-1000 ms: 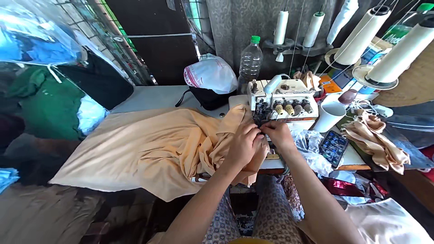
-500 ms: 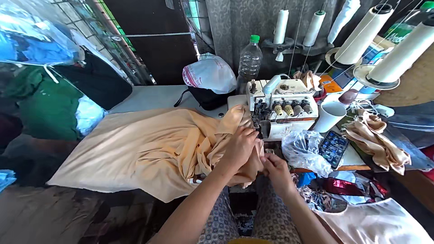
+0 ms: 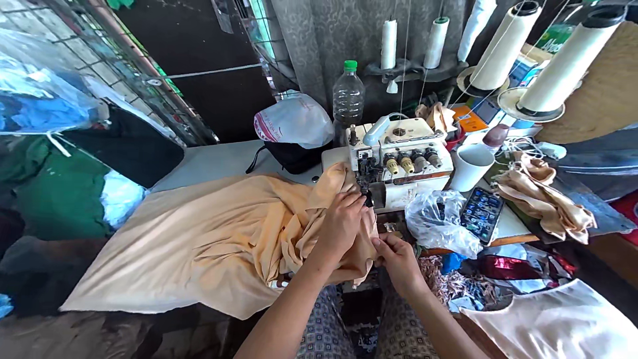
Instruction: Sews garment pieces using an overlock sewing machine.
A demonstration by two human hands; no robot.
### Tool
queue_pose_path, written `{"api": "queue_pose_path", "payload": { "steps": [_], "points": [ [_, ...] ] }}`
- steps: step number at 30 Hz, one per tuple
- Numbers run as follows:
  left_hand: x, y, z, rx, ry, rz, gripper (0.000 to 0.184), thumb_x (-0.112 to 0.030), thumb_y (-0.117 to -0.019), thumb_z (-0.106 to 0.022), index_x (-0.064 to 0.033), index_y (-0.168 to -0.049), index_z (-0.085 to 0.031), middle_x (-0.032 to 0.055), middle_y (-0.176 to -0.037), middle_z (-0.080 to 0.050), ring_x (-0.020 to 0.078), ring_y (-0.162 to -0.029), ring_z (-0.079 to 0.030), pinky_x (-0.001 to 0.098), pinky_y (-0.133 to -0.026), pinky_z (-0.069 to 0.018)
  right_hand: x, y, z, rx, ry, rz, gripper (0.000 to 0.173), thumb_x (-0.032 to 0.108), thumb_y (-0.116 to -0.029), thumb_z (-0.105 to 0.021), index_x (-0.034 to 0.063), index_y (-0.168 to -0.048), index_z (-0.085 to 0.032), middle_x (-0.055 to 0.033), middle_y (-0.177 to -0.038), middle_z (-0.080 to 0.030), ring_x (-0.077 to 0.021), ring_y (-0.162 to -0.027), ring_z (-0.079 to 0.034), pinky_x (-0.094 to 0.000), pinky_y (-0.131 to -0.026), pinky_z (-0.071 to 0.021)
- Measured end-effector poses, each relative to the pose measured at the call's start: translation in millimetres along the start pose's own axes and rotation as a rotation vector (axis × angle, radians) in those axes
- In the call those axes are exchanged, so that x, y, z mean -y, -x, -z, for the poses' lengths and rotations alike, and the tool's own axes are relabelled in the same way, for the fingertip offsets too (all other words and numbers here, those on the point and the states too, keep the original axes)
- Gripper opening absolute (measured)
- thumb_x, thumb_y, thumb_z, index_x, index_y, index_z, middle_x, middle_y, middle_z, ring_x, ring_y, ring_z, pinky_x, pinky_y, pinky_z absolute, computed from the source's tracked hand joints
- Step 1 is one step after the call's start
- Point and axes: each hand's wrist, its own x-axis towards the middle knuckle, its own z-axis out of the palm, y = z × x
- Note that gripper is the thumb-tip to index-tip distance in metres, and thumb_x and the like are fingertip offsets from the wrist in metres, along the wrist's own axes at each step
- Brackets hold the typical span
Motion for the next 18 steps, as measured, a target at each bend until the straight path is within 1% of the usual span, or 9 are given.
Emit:
{"api": "queue_pose_path", "payload": {
  "steps": [5,10,14,18],
  "points": [
    [0.6,-1.8,0.2,-0.008,-0.026,0.001,0.024,-0.015,-0.1002,-0.061,-0.0033,-0.112,-0.078,0.0113,-0.119,-0.074,0.0311,-0.117,-0.068,0.0418,-0.103,-0.0525,4.7,-3.4,-0.1,-0.006,-0.017,-0.01,0.014,0.01,-0.0996,-0.062,-0.0007,-0.096,-0.069,-0.0043,-0.079,-0.068,-0.0095,-0.063,-0.064,-0.0247,-0.059,-0.0564],
    [2.4,-5.8,0.6,-0.004,-0.039,-0.012,0.024,-0.015,-0.1002,-0.06,-0.0033,-0.111,-0.078,0.0118,-0.119,-0.075,0.031,-0.116,-0.069,0.0424,-0.103,-0.0531,3.8,-6.5,-0.9,-0.013,-0.032,-0.022,0.013,0.009,-0.0994,-0.062,-0.0003,-0.094,-0.069,-0.005,-0.078,-0.067,-0.0101,-0.062,-0.063,-0.0249,-0.058,-0.056],
    [5.3,-6.8,2.2,0.005,-0.037,-0.039,0.024,-0.017,-0.0997,-0.062,-0.0033,-0.11,-0.078,0.0122,-0.118,-0.075,0.0314,-0.116,-0.069,0.0423,-0.103,-0.0531,3.6,-7.1,-0.5,0.001,-0.026,-0.023,0.013,0.01,-0.0998,-0.063,0.0001,-0.095,-0.069,-0.0047,-0.079,-0.068,-0.01,-0.062,-0.063,-0.0246,-0.059,-0.0563],
    [10.8,-5.9,-0.5,-0.05,-0.011,-0.047,0.022,-0.017,-0.0969,-0.065,-0.0024,-0.108,-0.078,0.0123,-0.114,-0.076,0.0292,-0.112,-0.071,0.0405,-0.1,-0.0558,2.2,-8.2,-2.0,-0.005,-0.059,-0.031,0.012,0.009,-0.0993,-0.063,0.0004,-0.092,-0.068,-0.0043,-0.078,-0.067,-0.0094,-0.06,-0.062,-0.0241,-0.058,-0.0554]
  ]
}}
